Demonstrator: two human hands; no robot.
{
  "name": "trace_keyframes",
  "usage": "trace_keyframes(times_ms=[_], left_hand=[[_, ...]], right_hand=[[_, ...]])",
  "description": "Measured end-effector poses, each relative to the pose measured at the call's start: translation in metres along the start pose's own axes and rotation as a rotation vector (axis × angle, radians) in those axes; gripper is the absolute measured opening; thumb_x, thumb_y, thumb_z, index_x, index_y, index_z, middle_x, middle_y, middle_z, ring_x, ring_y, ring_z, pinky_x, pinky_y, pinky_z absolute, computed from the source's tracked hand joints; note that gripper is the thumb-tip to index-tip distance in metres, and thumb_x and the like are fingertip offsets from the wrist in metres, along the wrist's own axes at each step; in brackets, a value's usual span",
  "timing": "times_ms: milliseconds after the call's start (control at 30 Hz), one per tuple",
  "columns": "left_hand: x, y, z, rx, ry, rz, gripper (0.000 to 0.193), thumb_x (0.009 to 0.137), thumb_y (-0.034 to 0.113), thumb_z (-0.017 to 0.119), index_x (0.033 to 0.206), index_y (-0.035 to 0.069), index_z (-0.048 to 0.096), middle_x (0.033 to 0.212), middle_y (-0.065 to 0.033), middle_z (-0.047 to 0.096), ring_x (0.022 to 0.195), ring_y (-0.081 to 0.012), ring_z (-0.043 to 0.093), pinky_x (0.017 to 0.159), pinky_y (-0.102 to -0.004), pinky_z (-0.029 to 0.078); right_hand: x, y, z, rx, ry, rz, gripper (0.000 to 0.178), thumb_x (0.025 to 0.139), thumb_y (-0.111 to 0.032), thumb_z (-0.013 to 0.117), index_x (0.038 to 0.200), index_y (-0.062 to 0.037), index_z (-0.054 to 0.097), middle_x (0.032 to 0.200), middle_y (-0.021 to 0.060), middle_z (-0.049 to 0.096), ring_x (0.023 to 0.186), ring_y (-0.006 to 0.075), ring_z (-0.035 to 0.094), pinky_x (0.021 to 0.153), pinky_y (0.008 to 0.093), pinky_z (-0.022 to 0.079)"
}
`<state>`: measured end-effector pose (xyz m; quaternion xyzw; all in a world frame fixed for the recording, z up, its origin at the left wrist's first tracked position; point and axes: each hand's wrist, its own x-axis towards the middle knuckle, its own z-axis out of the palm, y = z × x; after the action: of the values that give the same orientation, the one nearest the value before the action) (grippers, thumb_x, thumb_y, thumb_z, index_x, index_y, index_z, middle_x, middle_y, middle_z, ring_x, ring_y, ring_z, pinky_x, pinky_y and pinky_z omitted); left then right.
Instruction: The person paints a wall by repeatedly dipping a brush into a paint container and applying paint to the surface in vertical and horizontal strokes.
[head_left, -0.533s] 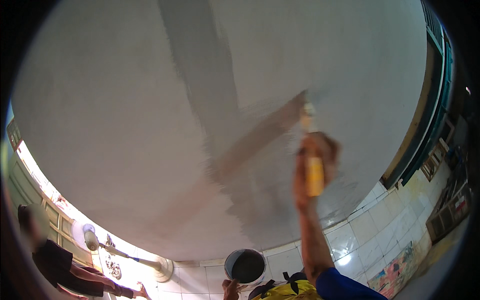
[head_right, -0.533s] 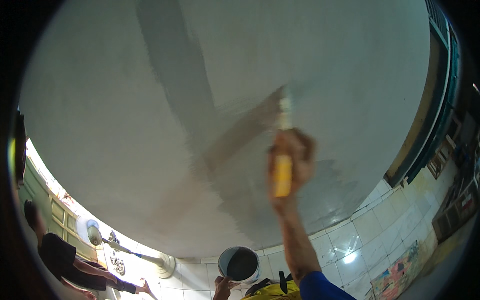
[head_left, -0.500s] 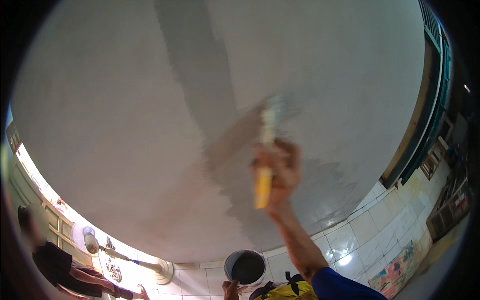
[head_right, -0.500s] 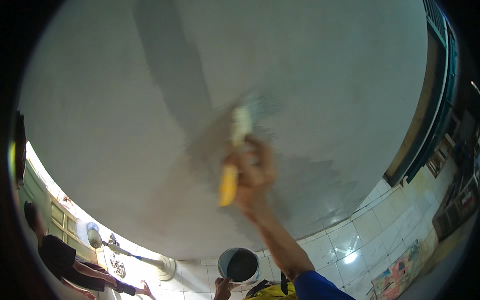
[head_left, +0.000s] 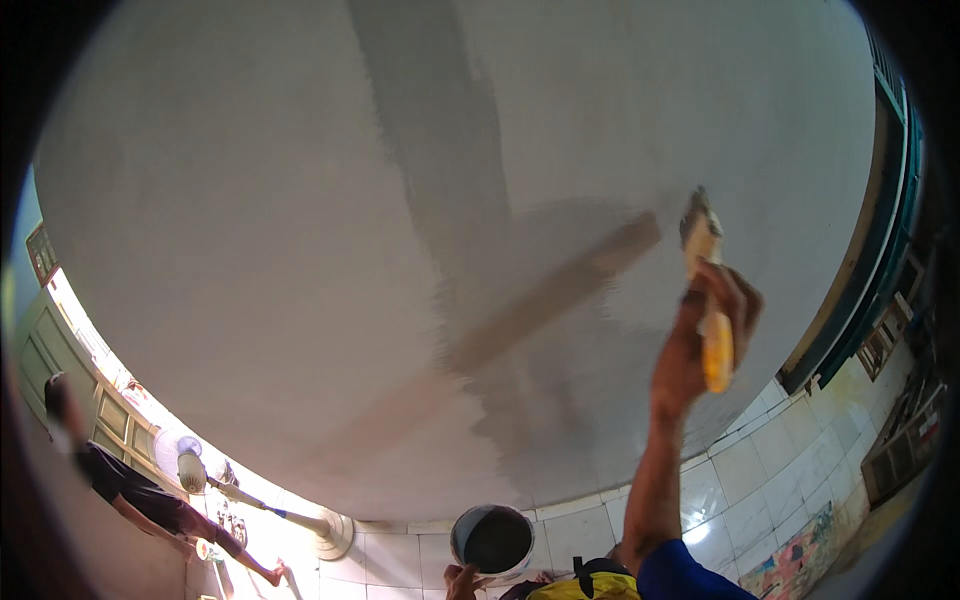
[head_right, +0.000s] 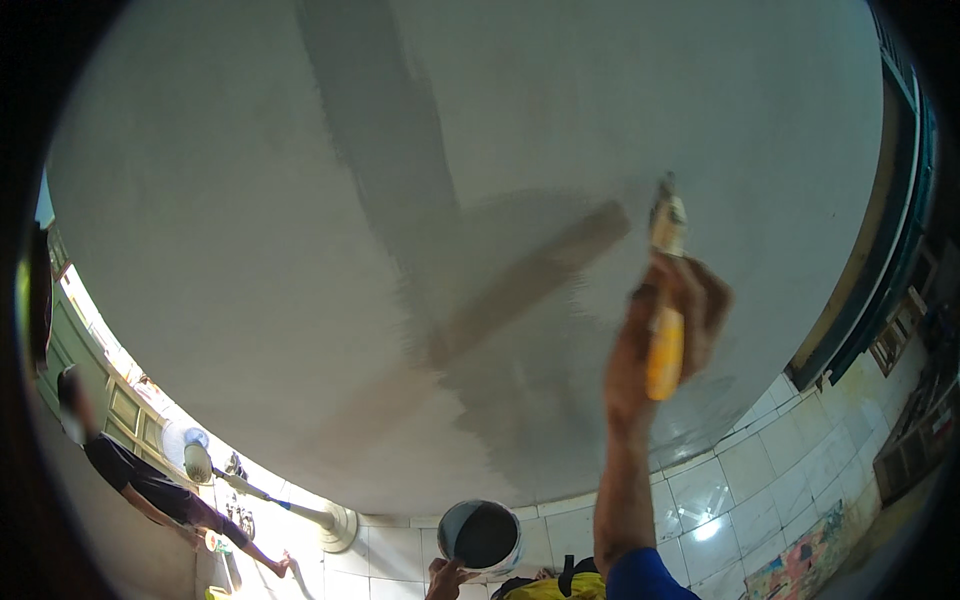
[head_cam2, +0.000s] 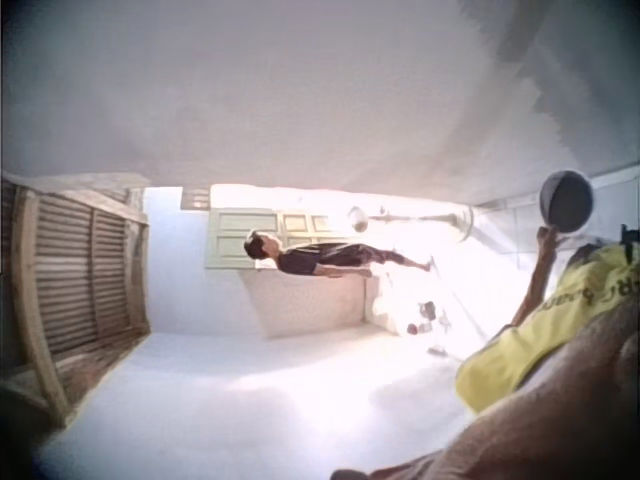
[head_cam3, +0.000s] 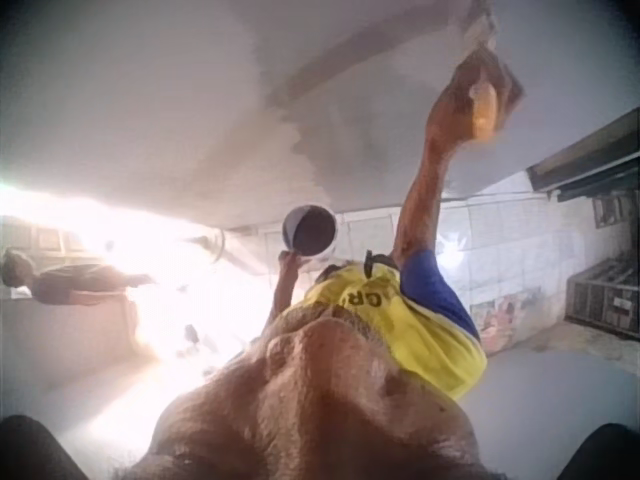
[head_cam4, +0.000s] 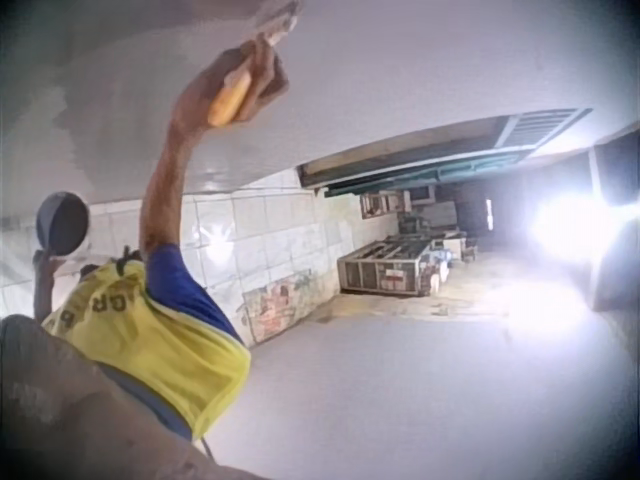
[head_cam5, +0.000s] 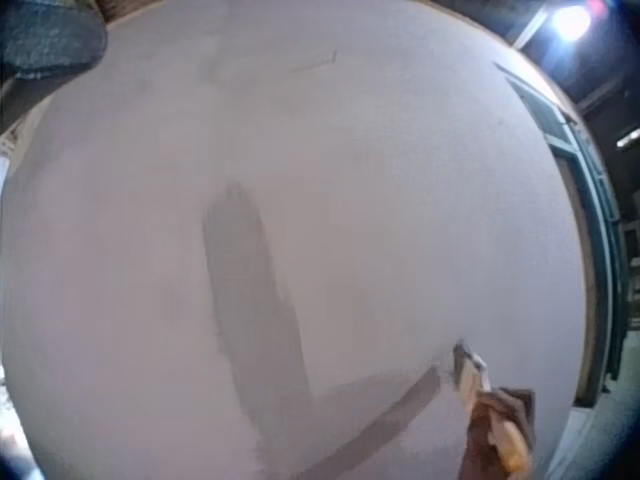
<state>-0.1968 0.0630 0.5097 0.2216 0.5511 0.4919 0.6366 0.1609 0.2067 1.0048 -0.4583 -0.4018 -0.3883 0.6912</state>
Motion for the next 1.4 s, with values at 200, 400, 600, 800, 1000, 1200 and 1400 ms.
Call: trace_keyframes(times_ms=[200, 400, 600, 800, 1000, 1200, 1400], left_hand=[[-0.002, 0.003, -0.010, 0.030, 0.000, 0.001, 0.030, 0.084, 0.018, 0.069, 0.089, -0.003, 0.048, 0.079, -0.0116, 0.053, 0.065, -0.0218, 0.057, 0.063, -0.0449, 0.061], [-0.004, 0.003, -0.006, 0.076, 0.019, -0.042, 0.031, 0.084, 0.014, 0.067, 0.093, -0.006, 0.046, 0.085, -0.0150, 0.053, 0.069, -0.0253, 0.059, 0.065, -0.0467, 0.061], [-0.006, 0.012, 0.000, 0.061, 0.021, -0.046, 0.032, 0.085, 0.013, 0.066, 0.094, -0.009, 0.045, 0.085, -0.0176, 0.053, 0.067, -0.0279, 0.059, 0.065, -0.0485, 0.061], [0.019, -0.010, -0.026, 0.062, -0.025, 0.008, 0.030, 0.085, 0.015, 0.067, 0.090, -0.007, 0.048, 0.076, -0.0159, 0.054, 0.059, -0.0263, 0.057, 0.063, -0.0491, 0.061], [0.011, -0.013, -0.024, 0.011, -0.100, 0.059, 0.038, 0.084, 0.025, 0.071, 0.088, -0.006, 0.050, 0.077, -0.0159, 0.056, 0.059, -0.0242, 0.058, 0.064, -0.0487, 0.061], [0.011, -0.012, -0.029, 0.045, -0.092, 0.103, 0.043, 0.084, 0.031, 0.072, 0.087, -0.006, 0.050, 0.079, -0.0147, 0.056, 0.065, -0.0230, 0.060, 0.065, -0.0458, 0.061], [-0.009, 0.010, 0.006, 0.037, -0.109, 0.037, 0.044, 0.083, 0.034, 0.073, 0.084, -0.004, 0.049, 0.076, -0.0120, 0.053, 0.064, -0.0201, 0.057, 0.063, -0.0451, 0.061]], right_hand=[[-0.035, -0.115, 0.053, 0.541, -0.436, -0.092, 0.033, 0.078, -0.003, 0.068, 0.110, -0.0072, 0.064, 0.098, 0.0115, 0.061, 0.082, 0.0242, 0.062, 0.065, 0.0316, 0.051], [-0.014, -0.045, 0.046, 0.490, -0.188, 0.064, 0.023, 0.086, -0.001, 0.062, 0.108, -0.0084, 0.062, 0.099, 0.0061, 0.057, 0.089, 0.0195, 0.058, 0.071, 0.0324, 0.050], [0.014, -0.016, 0.025, 0.059, 0.066, -0.070, 0.022, 0.085, -0.001, 0.062, 0.106, -0.0075, 0.067, 0.100, 0.0084, 0.057, 0.089, 0.0189, 0.056, 0.068, 0.0334, 0.049], [-0.032, -0.135, 0.070, 0.449, -0.364, -0.045, 0.032, 0.074, -0.010, 0.070, 0.105, -0.0105, 0.066, 0.100, 0.0103, 0.058, 0.082, 0.0228, 0.060, 0.063, 0.0308, 0.050], [-0.019, -0.057, 0.061, 0.503, -0.143, 0.163, 0.018, 0.087, -0.002, 0.062, 0.105, -0.0076, 0.060, 0.097, 0.0037, 0.058, 0.087, 0.0165, 0.057, 0.074, 0.0282, 0.047], [0.034, -0.016, 0.036, 0.210, 0.116, 0.112, 0.027, 0.082, 0.006, 0.060, 0.105, -0.0075, 0.066, 0.099, 0.0069, 0.056, 0.090, 0.0203, 0.058, 0.074, 0.0314, 0.048], [-0.005, -0.119, 0.084, 0.407, -0.234, -0.044, 0.027, 0.074, 0.000, 0.068, 0.098, -0.0120, 0.069, 0.095, 0.0090, 0.059, 0.085, 0.0239, 0.060, 0.068, 0.0336, 0.050]])
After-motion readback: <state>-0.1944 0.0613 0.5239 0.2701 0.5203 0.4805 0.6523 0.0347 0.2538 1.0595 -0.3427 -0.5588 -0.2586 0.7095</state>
